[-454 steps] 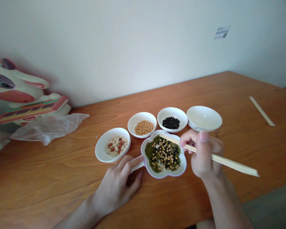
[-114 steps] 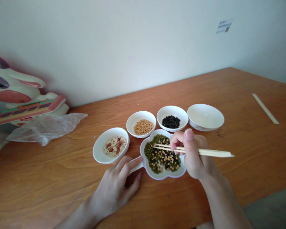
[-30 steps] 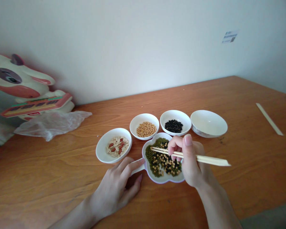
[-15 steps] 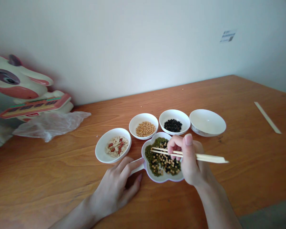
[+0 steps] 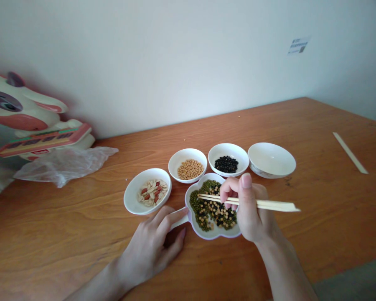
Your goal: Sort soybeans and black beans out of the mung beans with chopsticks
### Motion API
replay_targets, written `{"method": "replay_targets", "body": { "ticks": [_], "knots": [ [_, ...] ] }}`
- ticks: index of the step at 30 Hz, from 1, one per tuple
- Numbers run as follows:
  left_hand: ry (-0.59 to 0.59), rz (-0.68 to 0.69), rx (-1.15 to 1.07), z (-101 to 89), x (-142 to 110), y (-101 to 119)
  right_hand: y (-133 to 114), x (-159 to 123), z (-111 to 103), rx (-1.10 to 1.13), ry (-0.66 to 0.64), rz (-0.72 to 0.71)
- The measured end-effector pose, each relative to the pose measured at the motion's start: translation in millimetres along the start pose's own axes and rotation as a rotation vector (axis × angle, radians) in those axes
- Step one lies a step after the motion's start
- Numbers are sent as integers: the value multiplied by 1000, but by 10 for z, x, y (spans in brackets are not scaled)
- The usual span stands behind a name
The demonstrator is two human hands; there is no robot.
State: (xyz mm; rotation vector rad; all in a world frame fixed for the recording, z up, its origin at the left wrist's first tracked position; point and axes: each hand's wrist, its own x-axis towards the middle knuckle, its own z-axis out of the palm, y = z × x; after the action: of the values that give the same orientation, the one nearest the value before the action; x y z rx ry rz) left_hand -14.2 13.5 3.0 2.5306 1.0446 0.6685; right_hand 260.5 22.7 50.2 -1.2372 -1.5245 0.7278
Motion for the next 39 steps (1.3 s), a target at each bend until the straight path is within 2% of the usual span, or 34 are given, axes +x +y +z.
{"method": "replay_targets", "body": {
  "ticks": [39],
  "knots": [
    [-13,-6,-1,4,-7,-10,-5,-24,-5,19,-14,-14]
  ]
}}
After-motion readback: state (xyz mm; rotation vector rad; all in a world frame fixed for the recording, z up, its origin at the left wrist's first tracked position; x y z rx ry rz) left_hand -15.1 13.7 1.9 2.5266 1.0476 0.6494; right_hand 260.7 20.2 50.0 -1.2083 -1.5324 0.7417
